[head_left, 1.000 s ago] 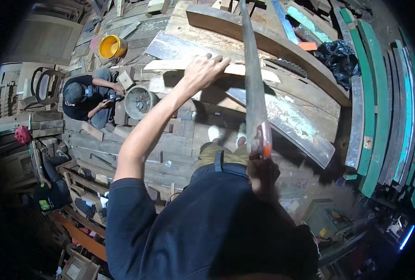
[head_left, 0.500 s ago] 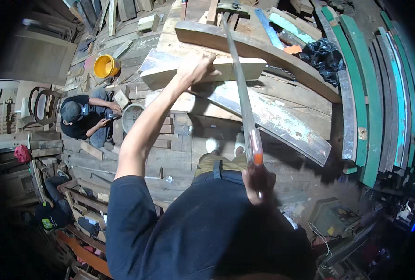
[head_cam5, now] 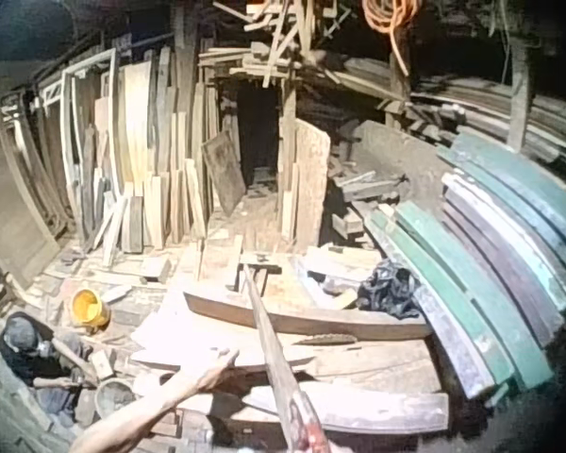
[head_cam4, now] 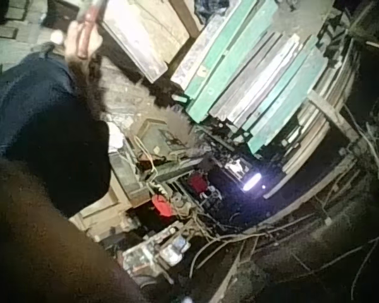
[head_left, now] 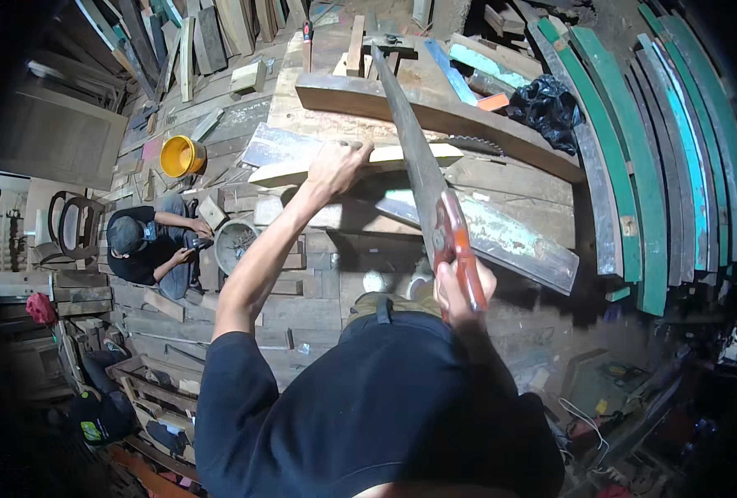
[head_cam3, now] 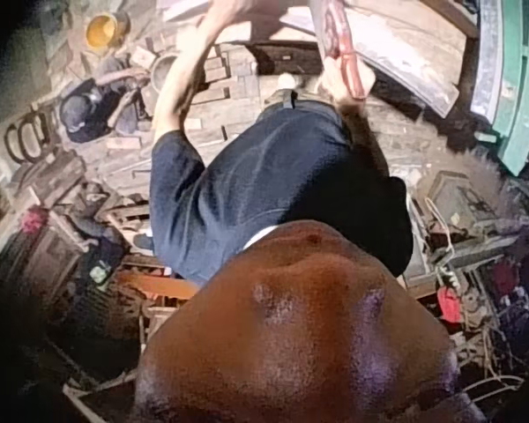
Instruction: The person cuts a piece of wood using a hand saw, then aligns wooden boards on the workbench and saws into them.
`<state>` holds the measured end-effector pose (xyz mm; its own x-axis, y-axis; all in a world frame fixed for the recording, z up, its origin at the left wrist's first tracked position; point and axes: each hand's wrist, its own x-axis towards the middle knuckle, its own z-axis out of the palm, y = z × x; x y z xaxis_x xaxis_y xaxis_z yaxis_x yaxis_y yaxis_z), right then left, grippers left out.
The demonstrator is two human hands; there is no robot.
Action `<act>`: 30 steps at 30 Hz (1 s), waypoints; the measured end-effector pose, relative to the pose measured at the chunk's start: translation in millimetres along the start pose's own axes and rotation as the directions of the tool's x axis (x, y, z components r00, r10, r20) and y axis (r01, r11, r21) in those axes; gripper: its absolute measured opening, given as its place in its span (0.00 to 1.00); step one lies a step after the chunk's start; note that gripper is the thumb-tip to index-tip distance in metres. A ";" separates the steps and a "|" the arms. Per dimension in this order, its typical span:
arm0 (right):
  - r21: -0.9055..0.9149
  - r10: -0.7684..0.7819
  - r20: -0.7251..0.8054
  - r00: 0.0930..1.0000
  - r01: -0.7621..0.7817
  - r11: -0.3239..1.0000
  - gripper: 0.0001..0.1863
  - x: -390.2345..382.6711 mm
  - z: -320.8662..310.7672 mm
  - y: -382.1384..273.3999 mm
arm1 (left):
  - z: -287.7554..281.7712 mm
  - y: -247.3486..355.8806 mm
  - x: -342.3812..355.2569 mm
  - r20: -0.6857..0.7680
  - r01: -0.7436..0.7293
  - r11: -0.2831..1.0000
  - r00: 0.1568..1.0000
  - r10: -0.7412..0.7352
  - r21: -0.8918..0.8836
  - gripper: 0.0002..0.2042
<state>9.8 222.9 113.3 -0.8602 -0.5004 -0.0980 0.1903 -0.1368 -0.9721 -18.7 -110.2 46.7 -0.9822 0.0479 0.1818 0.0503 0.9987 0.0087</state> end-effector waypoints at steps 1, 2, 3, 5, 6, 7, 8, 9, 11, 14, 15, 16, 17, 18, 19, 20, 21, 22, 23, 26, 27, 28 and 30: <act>-0.150 -0.057 0.006 0.998 0.058 0.987 0.07 -0.3 -2.2 -6.6 | -5.4 0.1 6.0 -0.066 0.001 0.998 0.998 0.002 0.055 0.13; -0.267 -0.137 0.008 0.991 0.134 0.954 0.08 0.8 -3.5 -13.4 | -11.4 1.4 13.2 -0.029 0.024 0.994 0.999 -0.021 0.107 0.13; -0.225 -0.117 -0.013 0.993 0.111 0.968 0.08 3.3 -4.8 -21.0 | -18.7 0.3 23.1 -0.055 0.017 0.996 0.998 -0.013 0.086 0.14; -0.084 -0.081 -0.041 0.996 0.078 0.993 0.08 14.8 -4.6 -34.6 | -37.1 -9.7 52.3 -0.053 0.014 0.998 0.999 -0.011 0.053 0.18; 0.029 -0.073 -0.053 0.996 0.075 0.997 0.08 22.5 -4.9 -41.3 | -45.0 -14.3 65.3 -0.133 -0.034 0.999 0.991 0.035 0.011 0.17; 0.000 -0.100 -0.052 0.994 0.101 0.995 0.08 34.6 -4.5 -45.6 | -50.7 -18.9 80.9 -0.092 -0.030 0.997 0.995 0.037 0.077 0.13; 0.025 -0.111 -0.048 0.993 0.112 0.993 0.08 46.3 -5.2 -49.4 | -54.7 -24.7 97.2 -0.105 -0.039 0.989 0.993 0.055 0.145 0.11; 0.051 -0.122 -0.045 0.992 0.124 0.991 0.08 58.7 -6.2 -51.6 | -55.5 -29.1 110.2 -0.178 -0.085 0.989 0.978 0.106 0.120 0.10; 0.101 -0.114 -0.012 0.993 0.114 0.988 0.07 83.1 -8.9 -52.2 | -52.1 -41.3 135.7 -0.149 -0.086 0.983 0.983 0.111 0.164 0.11; 0.015 -0.149 0.001 0.989 0.149 0.989 0.07 119.7 -12.7 -46.3 | -35.1 -56.6 167.9 -0.139 -0.113 0.977 0.980 0.139 0.184 0.15; -0.090 -0.186 -0.021 0.982 0.183 0.979 0.07 130.4 -12.9 -43.9 | -29.3 -61.2 174.0 -0.099 -0.117 0.976 0.986 0.137 0.185 0.16; -0.139 -0.227 0.003 0.974 0.225 0.964 0.07 140.8 -13.1 -42.4 | -23.7 -64.2 178.8 -0.057 -0.120 0.976 0.989 0.133 0.183 0.16; -0.145 -0.221 0.032 0.975 0.223 0.964 0.06 149.1 -13.2 -42.0 | -19.3 -66.9 183.7 -0.065 -0.158 0.971 0.983 0.172 0.179 0.16; -0.154 -0.212 0.059 0.975 0.219 0.963 0.05 156.1 -13.6 -42.7 | -16.3 -69.2 187.3 -0.006 -0.139 0.976 0.990 0.142 0.169 0.17; -0.108 -0.177 0.040 0.983 0.181 0.978 0.07 160.9 -13.7 -44.1 | -14.3 -70.4 190.0 0.052 -0.121 0.980 0.992 0.114 0.158 0.18; -0.144 -0.188 0.040 0.981 0.192 0.971 0.08 164.6 -13.8 -46.0 | -13.7 -71.2 193.2 0.108 -0.102 0.984 0.990 0.086 0.148 0.18; -0.179 -0.194 0.040 0.980 0.198 0.964 0.08 166.1 -13.2 -48.4 | -13.8 -71.2 195.5 0.109 -0.105 0.985 0.990 0.090 0.136 0.19; -0.229 -0.180 0.034 0.983 0.183 0.956 0.10 166.6 -11.7 -50.1 | -14.4 -70.0 196.6 0.123 -0.106 0.984 0.988 0.089 0.144 0.20; -0.278 -0.166 0.027 0.986 0.167 0.946 0.11 165.5 -9.7 -51.9 | -16.1 -69.8 198.2 0.130 -0.111 0.980 0.987 0.091 0.164 0.20; -0.397 -0.106 -0.024 0.994 0.088 0.914 0.11 159.4 3.2 -53.5 | -20.3 -69.1 201.9 0.151 -0.072 0.993 0.987 0.057 0.095 0.19; -0.407 -0.104 -0.054 0.993 0.073 0.911 0.10 157.3 9.5 -53.2 | -21.0 -69.0 202.3 0.142 -0.073 0.996 0.988 0.065 0.048 0.18; -0.422 -0.091 -0.088 0.992 0.045 0.905 0.10 154.7 15.8 -54.1 | -21.8 -70.7 204.2 0.128 -0.077 0.997 0.989 0.076 0.008 0.18; -0.509 -0.091 -0.153 0.984 0.000 0.861 0.09 148.9 25.7 -59.4 | -21.6 -71.5 203.6 0.107 -0.077 0.996 0.991 0.083 -0.054 0.12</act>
<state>-117.4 134.5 162.0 -0.9363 -0.3488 -0.0407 -0.0770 0.3170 -0.9453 -218.3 -172.3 104.3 -0.9884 0.1320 0.0754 0.1358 0.9896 0.0477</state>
